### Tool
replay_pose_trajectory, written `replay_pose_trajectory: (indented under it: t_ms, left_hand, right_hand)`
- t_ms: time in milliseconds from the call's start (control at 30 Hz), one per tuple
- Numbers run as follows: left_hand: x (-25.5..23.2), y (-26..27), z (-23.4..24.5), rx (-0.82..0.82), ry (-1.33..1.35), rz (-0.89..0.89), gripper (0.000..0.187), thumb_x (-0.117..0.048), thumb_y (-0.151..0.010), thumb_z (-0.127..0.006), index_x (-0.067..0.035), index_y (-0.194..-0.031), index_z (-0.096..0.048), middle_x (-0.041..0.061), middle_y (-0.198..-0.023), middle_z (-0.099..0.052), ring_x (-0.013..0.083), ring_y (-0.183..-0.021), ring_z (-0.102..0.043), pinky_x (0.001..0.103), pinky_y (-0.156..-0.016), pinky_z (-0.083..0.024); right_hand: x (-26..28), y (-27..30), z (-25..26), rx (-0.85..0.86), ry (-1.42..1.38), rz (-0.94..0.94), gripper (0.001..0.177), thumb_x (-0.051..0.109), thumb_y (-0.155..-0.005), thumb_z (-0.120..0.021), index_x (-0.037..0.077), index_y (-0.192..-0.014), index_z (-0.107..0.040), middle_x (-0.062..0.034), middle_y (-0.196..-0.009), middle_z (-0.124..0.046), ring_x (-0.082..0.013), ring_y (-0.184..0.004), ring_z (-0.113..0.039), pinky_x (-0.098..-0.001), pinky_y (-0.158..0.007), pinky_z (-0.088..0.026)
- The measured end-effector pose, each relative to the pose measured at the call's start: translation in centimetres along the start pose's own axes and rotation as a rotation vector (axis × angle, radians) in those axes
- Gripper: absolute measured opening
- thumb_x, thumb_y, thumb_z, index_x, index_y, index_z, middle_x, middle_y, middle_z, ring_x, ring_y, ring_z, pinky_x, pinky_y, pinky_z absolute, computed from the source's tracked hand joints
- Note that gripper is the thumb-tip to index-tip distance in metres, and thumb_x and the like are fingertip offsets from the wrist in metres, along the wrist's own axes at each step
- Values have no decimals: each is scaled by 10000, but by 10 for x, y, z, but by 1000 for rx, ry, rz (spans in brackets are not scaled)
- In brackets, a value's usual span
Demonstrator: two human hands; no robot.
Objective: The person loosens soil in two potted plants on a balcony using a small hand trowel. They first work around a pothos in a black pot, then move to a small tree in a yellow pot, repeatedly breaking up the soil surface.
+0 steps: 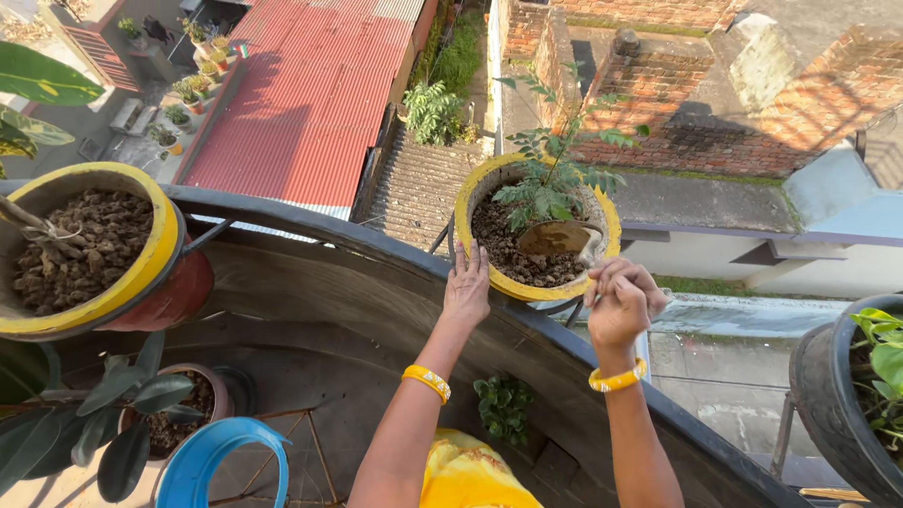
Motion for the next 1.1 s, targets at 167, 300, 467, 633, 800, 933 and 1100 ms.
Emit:
replay_pose_trajectory:
  t_ms: [167, 300, 467, 633, 800, 933, 1100]
  left_hand:
    - [-1, 0, -1, -50, -21, -35, 975, -17, -740, -704, 21, -1589, -228, 224, -1689, -123, 471, -1556, -78, 533, -1140, -386]
    - [-1, -2, -6, -7, -32, -30, 981, -35, -752, -712, -12, -1599, -218, 207, -1699, -107, 456, -1555, -87, 527, -1118, -401]
    - [0, -6, -3, -17, -84, -47, 994, -48, -744, -733, 0, -1594, -221, 216, -1691, -121, 463, -1554, -94, 515, -1113, -414]
    - [-2, -2, 2, -31, -70, -45, 993, -41, -740, -737, 4, -1593, -231, 217, -1688, -137, 459, -1554, -98, 517, -1111, -424]
    - [-3, -5, 0, 3, -75, -36, 1001, -25, -745, -738, -1, -1597, -214, 200, -1693, -113, 458, -1548, -83, 537, -1081, -439]
    - [-2, -6, 3, -21, -77, -31, 981, -26, -756, -737, -19, -1600, -237, 183, -1708, -127, 446, -1567, -101, 526, -1075, -462]
    - [-4, -5, 3, -23, -87, -25, 1002, -52, -747, -753, -22, -1598, -226, 184, -1695, -122, 447, -1556, -105, 521, -1083, -456]
  right_hand:
    - [-23, 28, -10, 65, 124, -70, 123, 13, -816, -461, -56, -754, -541, -191, -854, -574, -219, -744, -592, -278, -463, -470]
    - [-47, 20, -9, 61, 74, -145, 143, 8, -842, -468, -41, -722, -527, -185, -809, -557, -211, -731, -573, -273, -449, -449]
    - [2, -1, -9, -19, 74, -38, 157, 18, -839, -442, -20, -711, -524, -160, -730, -528, -231, -738, -628, -291, -427, -456]
    - [6, 33, -21, 11, 254, -2, 142, -11, -803, -471, -58, -687, -539, -198, -744, -554, -232, -625, -589, -280, -360, -408]
    - [-26, 22, -18, 22, 106, -108, 149, 4, -824, -441, -33, -699, -514, -170, -744, -555, -191, -624, -548, -271, -388, -400]
    - [15, -6, 2, -92, 43, -16, 170, 7, -844, -433, -10, -687, -495, -141, -690, -519, -237, -679, -609, -293, -377, -397]
    - [32, 1, -1, 6, 210, 15, 155, 2, -832, -451, -24, -688, -502, -161, -685, -522, -235, -616, -575, -303, -403, -366]
Point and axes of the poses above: each hand's wrist, its own y-axis away from the middle knuckle, its own z-axis out of the back of the hand, x = y × z, the point moved 10 cm from there along -y, towards the middle knuckle
